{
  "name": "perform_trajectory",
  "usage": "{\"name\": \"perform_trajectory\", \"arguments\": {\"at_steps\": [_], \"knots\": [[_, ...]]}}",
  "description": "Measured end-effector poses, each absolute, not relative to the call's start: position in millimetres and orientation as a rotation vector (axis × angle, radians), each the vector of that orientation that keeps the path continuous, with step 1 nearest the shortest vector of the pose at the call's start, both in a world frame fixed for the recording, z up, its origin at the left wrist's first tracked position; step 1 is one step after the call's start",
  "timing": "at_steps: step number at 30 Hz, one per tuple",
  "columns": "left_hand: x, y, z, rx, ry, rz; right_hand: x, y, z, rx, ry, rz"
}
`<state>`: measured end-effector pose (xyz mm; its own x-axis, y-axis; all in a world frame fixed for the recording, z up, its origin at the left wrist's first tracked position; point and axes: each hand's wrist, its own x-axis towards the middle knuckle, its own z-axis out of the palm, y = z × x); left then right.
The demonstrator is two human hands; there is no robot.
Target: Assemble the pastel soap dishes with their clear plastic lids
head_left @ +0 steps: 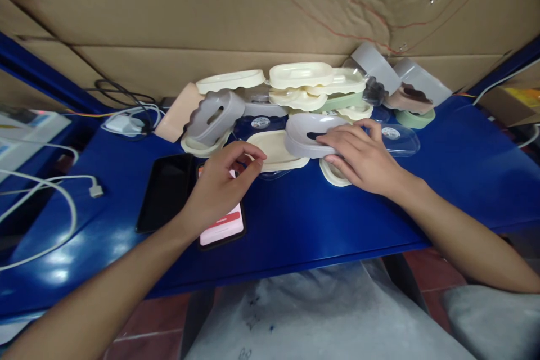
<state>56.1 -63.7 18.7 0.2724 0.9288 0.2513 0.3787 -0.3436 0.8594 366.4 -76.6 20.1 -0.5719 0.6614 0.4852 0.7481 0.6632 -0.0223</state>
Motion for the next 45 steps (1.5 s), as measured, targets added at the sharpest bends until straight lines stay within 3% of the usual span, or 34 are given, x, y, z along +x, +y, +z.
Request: {"name": "perform_trajectory", "arguments": {"at_steps": [6, 11, 17, 38, 45], "knots": [[57.4, -66.0, 21.9, 1.928, 1.184, 1.01, 367.7, -75.6, 17.9, -1.105, -2.431, -0.233], [57.0, -68.8, 17.1, 2.345, 1.116, 1.01, 369.1, -75.1, 16.8, -1.107, -2.439, -0.216], [55.4, -68.1, 5.9, 2.657, 1.101, 0.772, 367.9, -75.9, 16.7, -1.056, -2.389, -0.168], [54.1, -66.4, 1.5, 2.763, 1.284, 0.891, 355.2, -87.0, -3.6, -0.984, -2.288, -0.348], [52.5, -81.1, 20.5, 2.79, 1.209, 1.109, 323.4, -122.6, 20.5, -0.666, -2.47, -0.006]]}}
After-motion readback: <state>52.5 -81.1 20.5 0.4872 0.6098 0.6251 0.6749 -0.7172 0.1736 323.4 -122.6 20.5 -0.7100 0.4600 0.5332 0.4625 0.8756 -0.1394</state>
